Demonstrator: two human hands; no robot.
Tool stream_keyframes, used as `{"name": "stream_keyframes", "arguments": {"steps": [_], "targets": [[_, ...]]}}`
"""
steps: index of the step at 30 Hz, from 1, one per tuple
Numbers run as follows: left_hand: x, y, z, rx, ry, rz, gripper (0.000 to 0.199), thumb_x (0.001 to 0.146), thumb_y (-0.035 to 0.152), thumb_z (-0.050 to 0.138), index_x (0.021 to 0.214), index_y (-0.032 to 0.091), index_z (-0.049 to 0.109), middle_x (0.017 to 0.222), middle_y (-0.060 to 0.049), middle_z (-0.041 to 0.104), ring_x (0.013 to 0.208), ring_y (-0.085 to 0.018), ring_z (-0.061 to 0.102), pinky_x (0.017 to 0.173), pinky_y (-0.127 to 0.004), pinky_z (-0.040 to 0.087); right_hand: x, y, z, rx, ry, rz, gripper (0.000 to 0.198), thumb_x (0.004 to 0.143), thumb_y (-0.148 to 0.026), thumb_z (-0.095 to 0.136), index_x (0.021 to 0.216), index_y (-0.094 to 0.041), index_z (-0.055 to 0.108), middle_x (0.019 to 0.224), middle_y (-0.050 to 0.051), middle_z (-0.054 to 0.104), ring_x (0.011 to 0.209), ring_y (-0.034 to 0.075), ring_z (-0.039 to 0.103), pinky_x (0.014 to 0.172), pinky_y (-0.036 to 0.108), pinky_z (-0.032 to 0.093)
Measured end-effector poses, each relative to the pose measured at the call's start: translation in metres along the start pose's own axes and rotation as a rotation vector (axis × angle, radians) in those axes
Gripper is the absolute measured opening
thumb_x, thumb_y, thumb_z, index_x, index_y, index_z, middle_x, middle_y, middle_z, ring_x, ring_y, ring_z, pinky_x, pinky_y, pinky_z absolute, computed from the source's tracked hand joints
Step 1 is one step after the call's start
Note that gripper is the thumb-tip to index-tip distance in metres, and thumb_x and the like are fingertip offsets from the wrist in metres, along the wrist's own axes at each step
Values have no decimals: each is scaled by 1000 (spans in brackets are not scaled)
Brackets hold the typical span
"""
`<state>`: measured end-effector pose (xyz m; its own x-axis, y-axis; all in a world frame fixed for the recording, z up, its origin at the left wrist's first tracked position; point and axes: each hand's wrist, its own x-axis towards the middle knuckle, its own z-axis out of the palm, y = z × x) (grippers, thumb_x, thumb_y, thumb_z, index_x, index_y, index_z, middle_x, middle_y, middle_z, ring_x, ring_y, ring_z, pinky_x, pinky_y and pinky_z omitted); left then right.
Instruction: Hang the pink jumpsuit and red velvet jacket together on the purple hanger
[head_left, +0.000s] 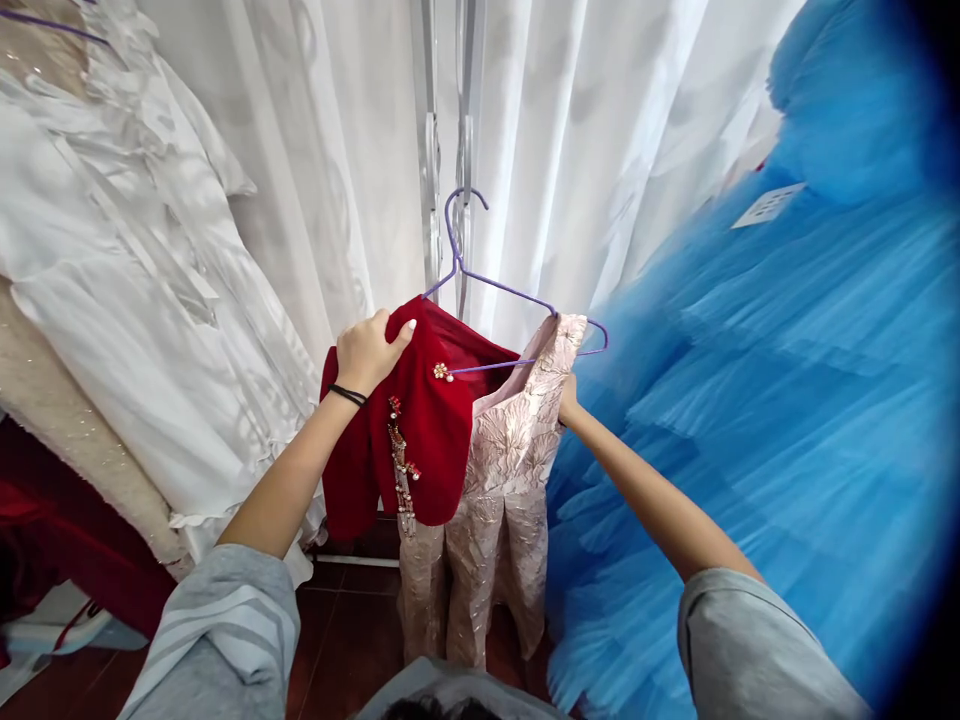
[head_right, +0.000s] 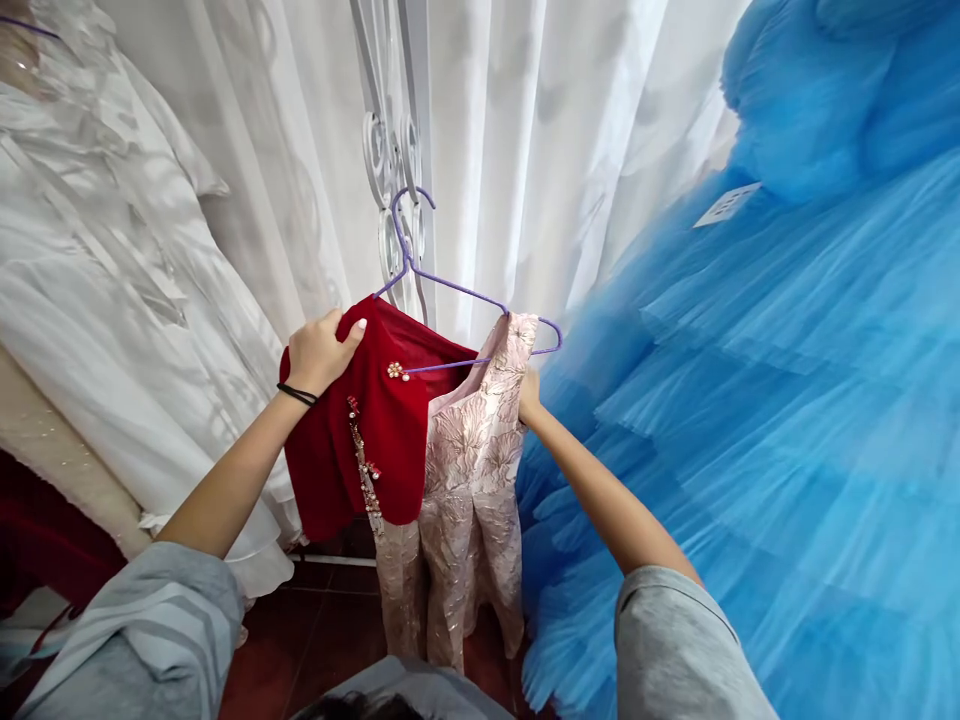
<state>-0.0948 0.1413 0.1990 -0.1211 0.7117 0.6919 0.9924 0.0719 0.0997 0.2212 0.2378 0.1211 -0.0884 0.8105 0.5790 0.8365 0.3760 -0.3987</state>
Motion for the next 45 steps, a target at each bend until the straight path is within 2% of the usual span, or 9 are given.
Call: {"name": "stream_keyframes", "arguments": {"steps": [5,10,13,19,26,33,36,41,45], "targets": [[-5,2,-3,57,-10,6,49,94,59,30,96,20,59,84,-11,71,82,-29,67,64,-32,36,1,4,2,165,270,363,53,90,-36,30,133,-10,48,128,22,57,117,29,52,95,41,45],[-5,2,-6,60,-13,5,49,94,59,30,96,20,59,83,-11,71,81,-30,67,62,-33,35,-9,9,6,367,-169,337,35,77,-34,59,101,-10,67,89,15,70,84,25,62,74,32,52],[-4,2,-8,63,-23,8,49,93,59,29,96,20,59,83,-12,70,81,-31,67,62,-33,35,8,18,-31,320,-245,282,32,68,-29,69,93,-9,70,81,12,70,80,24,62,74,31,50],[-5,-2,-4,108,-42,-3,55,89,65,34,105,18,58,84,-14,70,82,-32,67,64,-33,37,63,10,-124,-178,481,101,57,84,-29,48,138,-10,48,118,18,61,115,29,52,103,46,34],[-7,5,-18,151,-116,18,65,90,68,27,113,15,55,87,-17,70,84,-35,67,70,-37,43,43,24,-110,-37,-361,99,33,63,-42,72,64,-11,62,54,-3,39,64,12,43,61,26,34],[-11,11,-35,183,-202,52,71,91,71,20,116,14,54,84,-17,69,82,-38,67,68,-39,43,35,-32,-171,113,238,124,25,71,-26,64,87,-7,68,71,3,58,68,12,48,65,27,39],[-13,11,-32,197,-183,49,72,91,72,20,116,13,54,84,-17,69,81,-38,67,67,-39,43,-4,-84,-148,8,480,-16,28,83,-23,51,102,-9,66,90,10,66,83,18,59,76,29,45],[-18,14,-29,202,-150,41,72,91,72,21,117,13,54,87,-18,69,81,-36,67,68,-37,43,-71,-132,-57,-280,-276,-94,60,93,-35,46,145,-8,39,91,15,71,83,28,69,67,33,49],[-25,17,-35,231,-127,51,73,91,72,20,115,13,54,87,-17,70,80,-34,68,65,-35,41,-92,-161,-62,-420,-255,-8,56,99,-30,38,149,-5,34,87,16,72,76,25,71,58,28,45]]}}
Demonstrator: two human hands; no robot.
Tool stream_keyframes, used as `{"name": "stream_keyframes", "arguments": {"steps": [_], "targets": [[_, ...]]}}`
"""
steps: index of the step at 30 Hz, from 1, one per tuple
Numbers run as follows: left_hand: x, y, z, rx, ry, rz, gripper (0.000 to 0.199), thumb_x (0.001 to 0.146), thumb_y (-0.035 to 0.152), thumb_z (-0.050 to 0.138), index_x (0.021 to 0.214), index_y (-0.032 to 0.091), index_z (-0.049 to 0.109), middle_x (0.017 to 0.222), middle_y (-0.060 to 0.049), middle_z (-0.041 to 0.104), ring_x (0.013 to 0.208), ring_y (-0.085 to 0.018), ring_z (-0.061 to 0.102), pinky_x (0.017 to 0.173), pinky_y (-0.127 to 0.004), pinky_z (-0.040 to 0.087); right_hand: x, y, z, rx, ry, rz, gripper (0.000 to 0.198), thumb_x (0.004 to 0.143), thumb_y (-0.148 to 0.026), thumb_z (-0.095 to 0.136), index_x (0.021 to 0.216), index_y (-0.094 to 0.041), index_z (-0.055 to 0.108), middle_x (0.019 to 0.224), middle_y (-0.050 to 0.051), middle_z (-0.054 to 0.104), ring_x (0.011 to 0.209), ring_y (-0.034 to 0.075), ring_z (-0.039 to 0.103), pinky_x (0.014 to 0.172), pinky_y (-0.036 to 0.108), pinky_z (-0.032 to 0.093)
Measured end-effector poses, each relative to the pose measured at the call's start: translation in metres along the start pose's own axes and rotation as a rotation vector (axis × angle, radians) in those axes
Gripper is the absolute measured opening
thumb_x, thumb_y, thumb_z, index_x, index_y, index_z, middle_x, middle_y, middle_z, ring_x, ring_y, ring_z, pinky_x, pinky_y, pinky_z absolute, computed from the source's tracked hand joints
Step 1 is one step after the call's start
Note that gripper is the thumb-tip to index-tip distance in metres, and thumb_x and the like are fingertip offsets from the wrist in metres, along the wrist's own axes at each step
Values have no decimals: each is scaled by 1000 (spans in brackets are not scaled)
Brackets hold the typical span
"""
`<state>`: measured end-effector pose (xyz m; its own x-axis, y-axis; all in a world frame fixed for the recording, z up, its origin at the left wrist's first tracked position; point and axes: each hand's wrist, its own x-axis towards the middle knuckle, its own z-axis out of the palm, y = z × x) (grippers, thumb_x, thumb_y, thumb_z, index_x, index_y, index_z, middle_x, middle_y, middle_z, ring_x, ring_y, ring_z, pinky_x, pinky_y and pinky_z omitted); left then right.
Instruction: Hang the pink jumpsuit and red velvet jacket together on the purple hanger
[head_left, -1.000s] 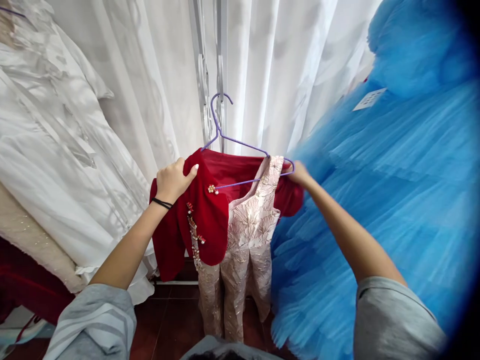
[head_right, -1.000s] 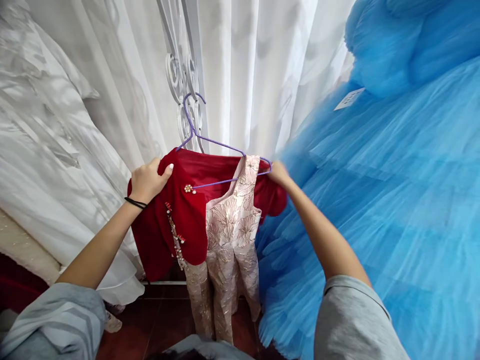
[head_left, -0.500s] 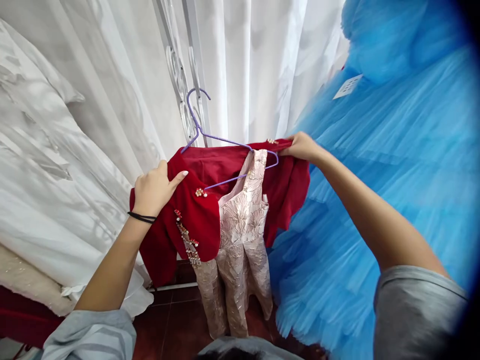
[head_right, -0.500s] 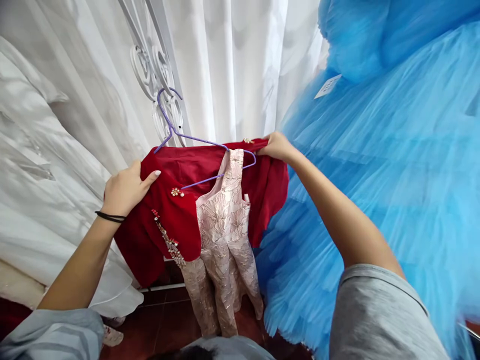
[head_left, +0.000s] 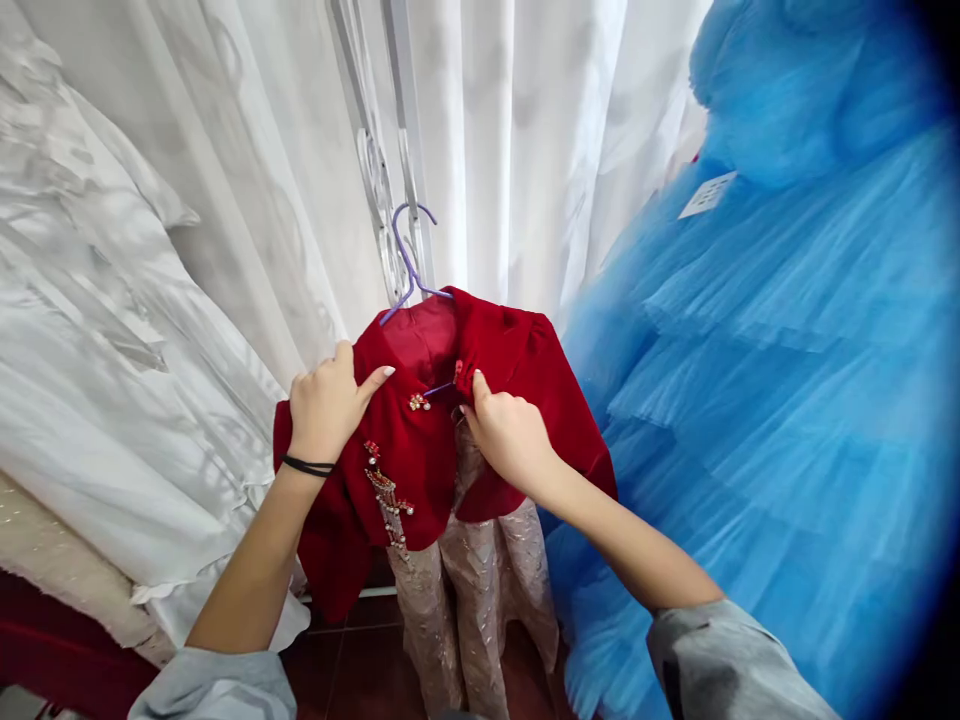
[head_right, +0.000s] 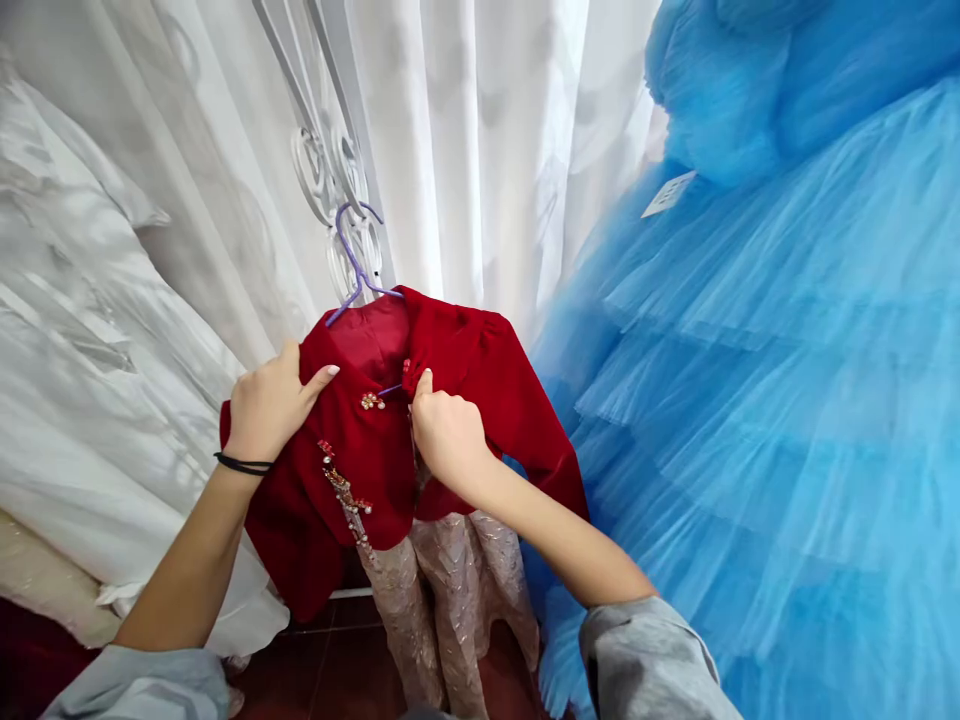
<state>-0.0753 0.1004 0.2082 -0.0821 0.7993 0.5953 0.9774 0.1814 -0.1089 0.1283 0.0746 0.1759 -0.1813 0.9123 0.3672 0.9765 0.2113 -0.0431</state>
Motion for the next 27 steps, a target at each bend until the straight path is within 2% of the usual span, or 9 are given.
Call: {"name": "stream_keyframes", "arguments": {"steps": [3,5,10,13,16,19,21,23,27], "targets": [[-1,-1,0,2,16,2,74,91,73,19,114,13,55,87,-17,70,80,-35,68,65,-35,40,-17,-7,-27,6,280,68,52,102,-34,31,144,-5,42,77,13,71,63,18,68,53,24,40],[2,-3,3,-18,33,3,72,92,71,18,113,13,56,88,-17,70,82,-34,68,67,-35,40,-19,-6,-27,23,376,73,51,103,-34,29,144,-7,43,78,12,71,63,17,67,54,23,39],[8,-8,17,-66,110,13,63,95,65,24,110,14,57,88,-15,70,84,-32,67,71,-35,40,-1,25,28,-37,-17,32,67,95,-30,50,154,-13,25,89,12,73,78,26,72,57,28,45],[8,-8,21,-91,136,32,60,95,64,28,109,14,58,88,-13,70,82,-30,67,72,-35,40,5,53,38,-46,-88,19,76,93,-36,54,157,-17,18,92,14,73,83,30,72,62,33,49],[8,-9,22,-165,150,24,58,96,61,30,112,14,61,86,-13,71,81,-29,67,70,-34,40,13,81,0,-1,-29,-12,50,92,-38,55,141,-24,52,96,12,73,85,28,71,66,33,49],[10,-13,24,-342,248,26,48,99,51,35,124,20,63,97,-10,73,84,-26,67,68,-30,39,39,109,-63,-7,279,82,31,92,-26,48,107,-14,73,98,14,73,93,26,68,75,35,46],[16,-16,27,-486,341,40,40,98,44,41,123,25,66,104,-8,74,88,-23,67,68,-29,39,67,124,-98,-13,507,159,38,93,-23,40,104,-6,71,101,19,71,100,26,65,80,37,43],[26,-21,30,-620,394,33,33,95,40,49,110,24,73,98,-6,75,84,-22,66,68,-28,40,97,133,-119,25,638,175,45,93,-22,32,119,-3,63,109,20,68,104,22,62,85,37,41],[53,-26,30,-879,440,-99,27,88,35,56,83,17,75,70,-3,69,66,-17,58,64,-26,40,119,115,-112,125,683,131,51,89,-12,30,136,-7,45,109,14,66,101,16,59,88,34,40]]}}
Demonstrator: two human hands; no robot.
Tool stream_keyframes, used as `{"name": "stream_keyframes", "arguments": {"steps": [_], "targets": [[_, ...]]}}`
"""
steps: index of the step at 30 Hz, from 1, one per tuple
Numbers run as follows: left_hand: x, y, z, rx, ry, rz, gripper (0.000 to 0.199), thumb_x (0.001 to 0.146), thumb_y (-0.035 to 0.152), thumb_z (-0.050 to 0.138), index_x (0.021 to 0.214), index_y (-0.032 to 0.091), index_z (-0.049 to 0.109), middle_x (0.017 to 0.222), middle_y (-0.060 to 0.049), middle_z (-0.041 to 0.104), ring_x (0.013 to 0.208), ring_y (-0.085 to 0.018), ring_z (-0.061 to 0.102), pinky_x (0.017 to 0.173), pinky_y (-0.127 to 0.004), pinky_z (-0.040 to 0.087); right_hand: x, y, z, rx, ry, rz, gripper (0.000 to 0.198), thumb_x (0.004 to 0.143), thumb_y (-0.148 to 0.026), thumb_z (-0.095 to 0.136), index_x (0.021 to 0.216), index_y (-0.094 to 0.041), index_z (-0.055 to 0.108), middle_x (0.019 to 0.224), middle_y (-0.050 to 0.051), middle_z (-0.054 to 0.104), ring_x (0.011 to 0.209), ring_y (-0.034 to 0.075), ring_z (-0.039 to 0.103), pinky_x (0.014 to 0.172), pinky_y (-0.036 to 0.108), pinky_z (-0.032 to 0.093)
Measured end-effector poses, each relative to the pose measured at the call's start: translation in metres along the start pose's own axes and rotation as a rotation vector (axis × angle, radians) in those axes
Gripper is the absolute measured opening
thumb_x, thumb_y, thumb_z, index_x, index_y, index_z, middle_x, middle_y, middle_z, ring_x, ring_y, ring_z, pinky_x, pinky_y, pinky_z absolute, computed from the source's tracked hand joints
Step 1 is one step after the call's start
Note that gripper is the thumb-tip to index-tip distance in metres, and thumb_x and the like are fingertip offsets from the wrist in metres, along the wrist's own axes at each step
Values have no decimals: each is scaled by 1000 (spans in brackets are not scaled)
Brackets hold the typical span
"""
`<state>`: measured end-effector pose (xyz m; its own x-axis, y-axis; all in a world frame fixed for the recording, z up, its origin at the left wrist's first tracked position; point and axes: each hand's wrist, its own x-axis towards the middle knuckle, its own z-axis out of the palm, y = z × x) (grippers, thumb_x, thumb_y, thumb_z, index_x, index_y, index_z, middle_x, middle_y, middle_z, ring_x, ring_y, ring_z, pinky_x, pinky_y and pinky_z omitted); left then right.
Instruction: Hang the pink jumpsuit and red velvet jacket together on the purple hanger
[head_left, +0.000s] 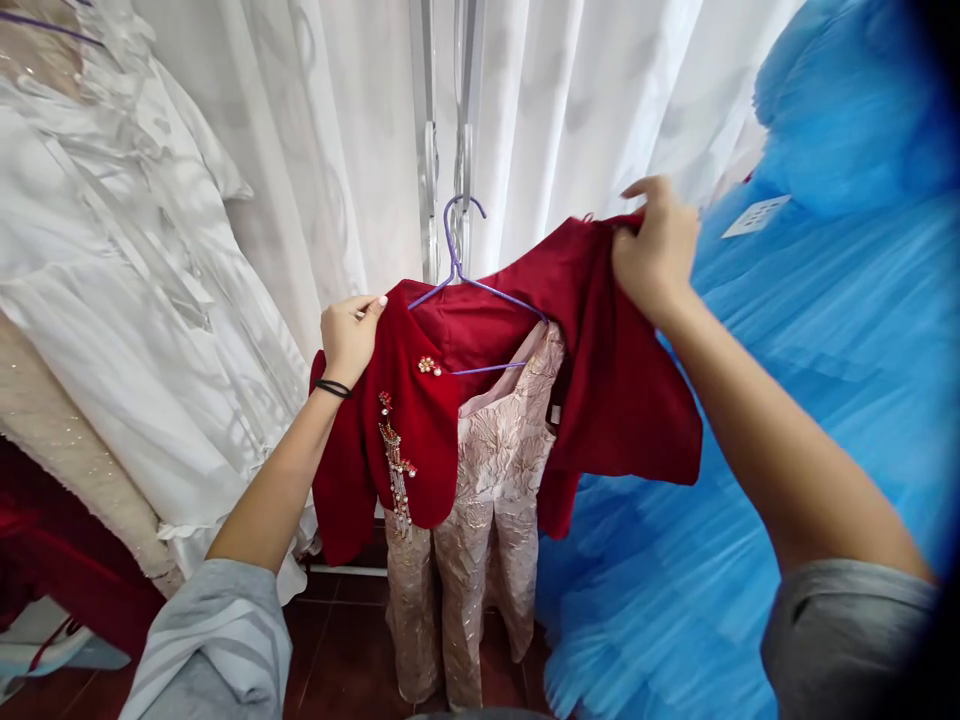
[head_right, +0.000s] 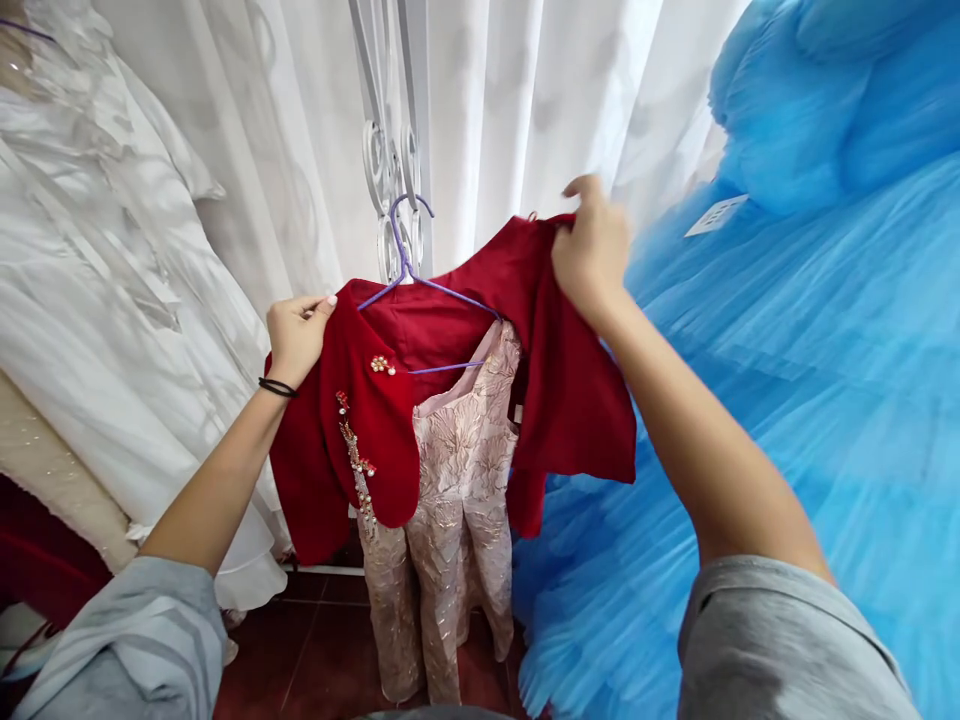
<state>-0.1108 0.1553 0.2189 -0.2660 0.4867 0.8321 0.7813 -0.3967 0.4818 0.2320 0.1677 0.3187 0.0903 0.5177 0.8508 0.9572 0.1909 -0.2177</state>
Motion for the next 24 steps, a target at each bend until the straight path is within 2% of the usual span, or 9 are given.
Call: {"name": "stream_keyframes", "arguments": {"steps": [3,6,8,10,13,15,17,20,24], "targets": [[12,5,3,-36,-52,-43,29,88,34,53,71,16,69,65,-3,64,65,-16,56,65,-26,39,-59,-36,15,23,-121,-165,44,86,-10,39,129,-8,49,102,11,67,92,18,63,80,31,44],[10,11,2,150,-268,-98,44,93,42,41,60,18,59,58,-3,57,60,-18,53,61,-29,36,-143,-69,32,-54,-513,-451,31,91,-13,39,116,-12,56,94,13,67,78,22,66,63,30,45],[3,11,0,264,-336,-106,50,97,45,31,64,19,59,61,-6,59,63,-21,56,63,-31,38,-189,-83,47,-98,-739,-558,39,92,-8,32,124,-12,53,98,15,65,74,22,67,57,29,46],[-9,10,-1,290,-302,-24,49,98,44,27,82,18,65,79,-10,67,79,-26,63,73,-35,43,-220,-90,63,-49,-833,-526,46,90,-5,30,133,-13,46,105,17,64,77,23,69,60,30,49],[-35,12,8,235,-66,164,45,95,45,38,119,14,61,125,-19,61,118,-31,55,100,-43,40,-248,-98,80,166,-768,-287,47,91,-6,32,135,-14,43,115,15,61,90,22,68,72,30,53],[-58,24,21,169,41,281,49,91,45,47,126,12,56,138,-21,51,130,-33,46,109,-45,35,-265,-108,84,313,-696,-156,43,92,-8,32,132,-15,45,117,14,60,94,20,67,77,29,54],[-82,42,33,96,-68,327,49,87,45,53,124,13,57,133,-20,54,125,-32,51,106,-45,39,-282,-117,85,441,-650,-93,37,92,-9,32,123,-14,52,113,14,61,93,20,66,77,29,54],[-108,66,45,10,-384,177,44,88,42,55,123,15,55,121,-15,62,105,-28,63,91,-41,50,-302,-115,82,691,-584,-51,31,94,-18,37,118,-16,57,108,12,65,95,21,66,80,33,56],[-121,65,46,-90,-508,11,9,88,22,49,92,20,57,108,-9,64,77,-17,65,79,-35,53,-313,-59,81,883,-307,131,45,95,-37,42,139,-26,46,139,11,55,129,25,53,108,43,47]]}}
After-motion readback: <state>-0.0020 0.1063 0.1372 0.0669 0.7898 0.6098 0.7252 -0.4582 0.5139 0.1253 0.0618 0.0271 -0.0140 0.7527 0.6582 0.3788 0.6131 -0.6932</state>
